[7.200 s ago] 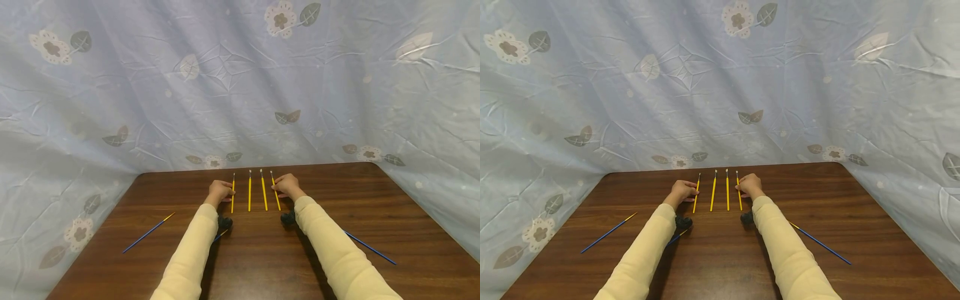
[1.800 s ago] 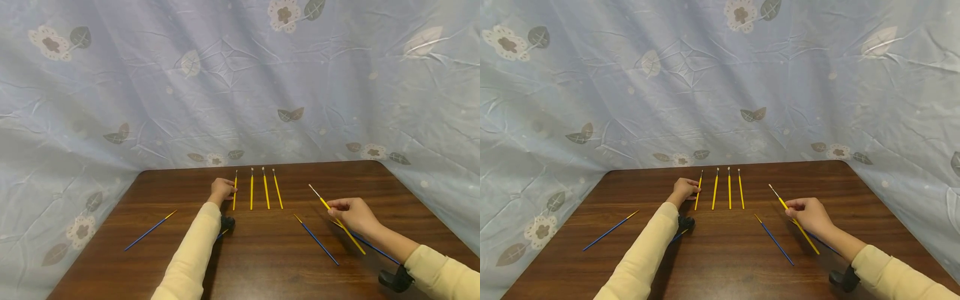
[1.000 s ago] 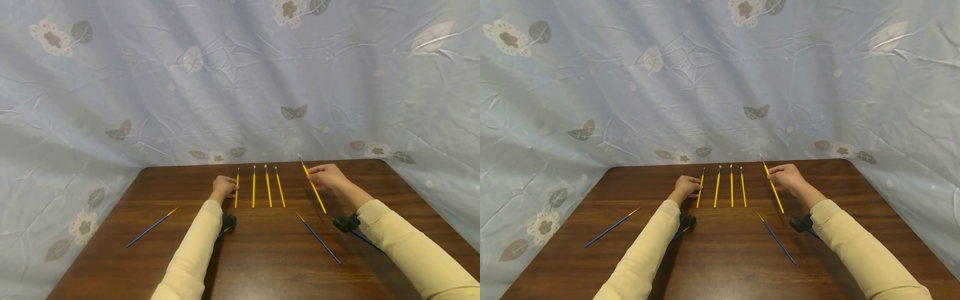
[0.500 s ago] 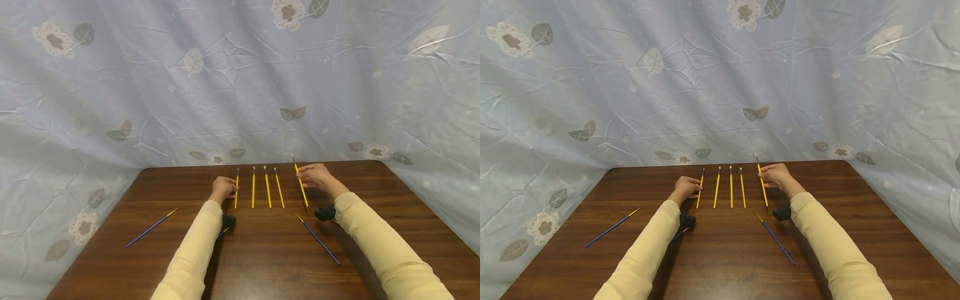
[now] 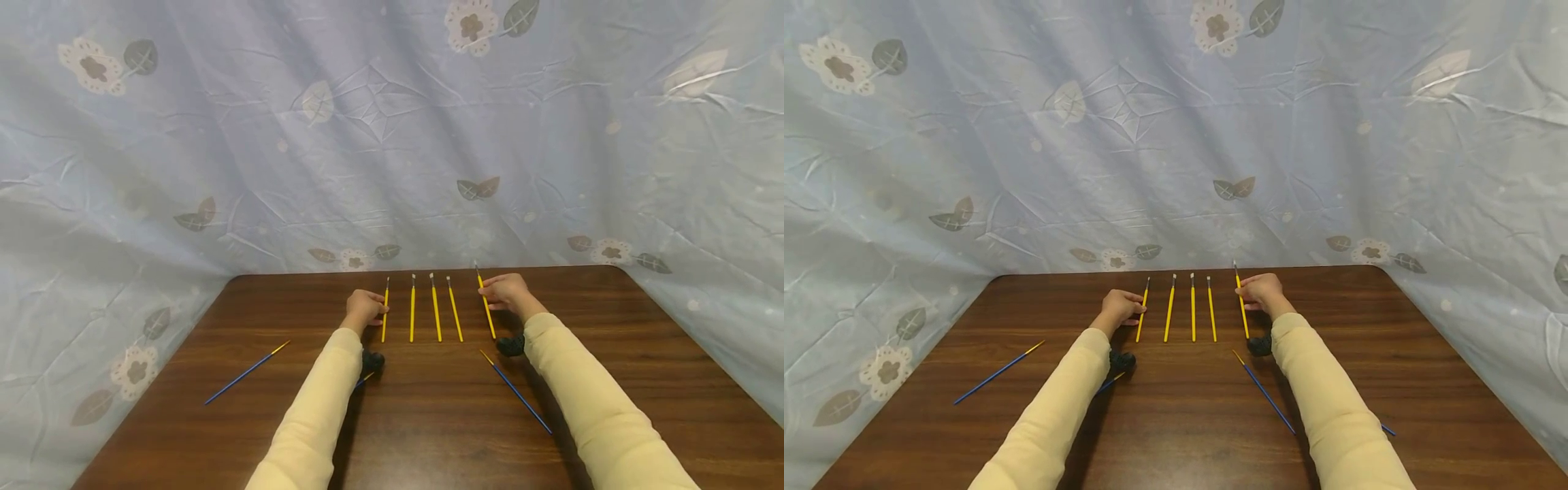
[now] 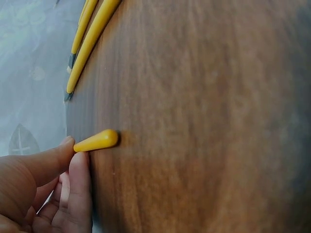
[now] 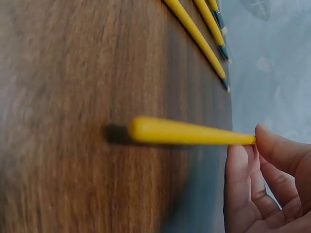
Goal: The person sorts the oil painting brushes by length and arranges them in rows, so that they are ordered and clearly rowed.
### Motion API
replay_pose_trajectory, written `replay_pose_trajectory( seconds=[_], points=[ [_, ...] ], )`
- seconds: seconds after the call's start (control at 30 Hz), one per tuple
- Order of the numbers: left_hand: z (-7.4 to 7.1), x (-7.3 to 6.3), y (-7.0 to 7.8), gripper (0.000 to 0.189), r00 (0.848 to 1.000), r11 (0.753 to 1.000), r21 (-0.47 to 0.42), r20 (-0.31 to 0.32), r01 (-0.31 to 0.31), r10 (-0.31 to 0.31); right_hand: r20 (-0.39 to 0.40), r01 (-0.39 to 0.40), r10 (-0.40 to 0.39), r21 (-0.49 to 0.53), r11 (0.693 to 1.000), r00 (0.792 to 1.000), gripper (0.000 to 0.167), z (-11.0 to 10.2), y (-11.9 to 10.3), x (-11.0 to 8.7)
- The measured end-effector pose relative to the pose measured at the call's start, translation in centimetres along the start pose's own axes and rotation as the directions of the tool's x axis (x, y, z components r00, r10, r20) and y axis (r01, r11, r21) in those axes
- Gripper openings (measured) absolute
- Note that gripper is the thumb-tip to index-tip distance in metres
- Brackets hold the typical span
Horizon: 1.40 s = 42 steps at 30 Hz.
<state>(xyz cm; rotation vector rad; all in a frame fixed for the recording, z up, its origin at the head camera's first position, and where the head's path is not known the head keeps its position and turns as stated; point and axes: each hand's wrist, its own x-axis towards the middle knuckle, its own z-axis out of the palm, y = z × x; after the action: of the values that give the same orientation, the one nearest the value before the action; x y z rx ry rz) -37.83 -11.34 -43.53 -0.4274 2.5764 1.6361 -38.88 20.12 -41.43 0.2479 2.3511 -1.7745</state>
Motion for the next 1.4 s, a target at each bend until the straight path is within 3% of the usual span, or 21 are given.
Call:
replay_pose_trajectory(
  seconds=[0.23,0.77,1.4],
  points=[
    [0.0,0.1,0.1,0.024,0.999,0.999,0.0,-0.001,0.035,-0.035,-0.049,-0.031,0.031,-0.007,0.999,0.998,0.038,0.7,0.4,0.4],
    [0.0,-0.4,-0.1,0.026,1.0,1.0,-0.014,0.001,-0.01,0.01,-0.164,-0.096,0.089,-0.041,0.995,0.983,0.033,1.8,1.0,1.4],
    [-0.2,0.0,0.0,0.027,1.0,1.0,-0.011,0.005,-0.013,0.013,-0.219,-0.055,0.012,-0.189,0.98,0.976,0.03,3.2,0.1,1.3]
  ],
)
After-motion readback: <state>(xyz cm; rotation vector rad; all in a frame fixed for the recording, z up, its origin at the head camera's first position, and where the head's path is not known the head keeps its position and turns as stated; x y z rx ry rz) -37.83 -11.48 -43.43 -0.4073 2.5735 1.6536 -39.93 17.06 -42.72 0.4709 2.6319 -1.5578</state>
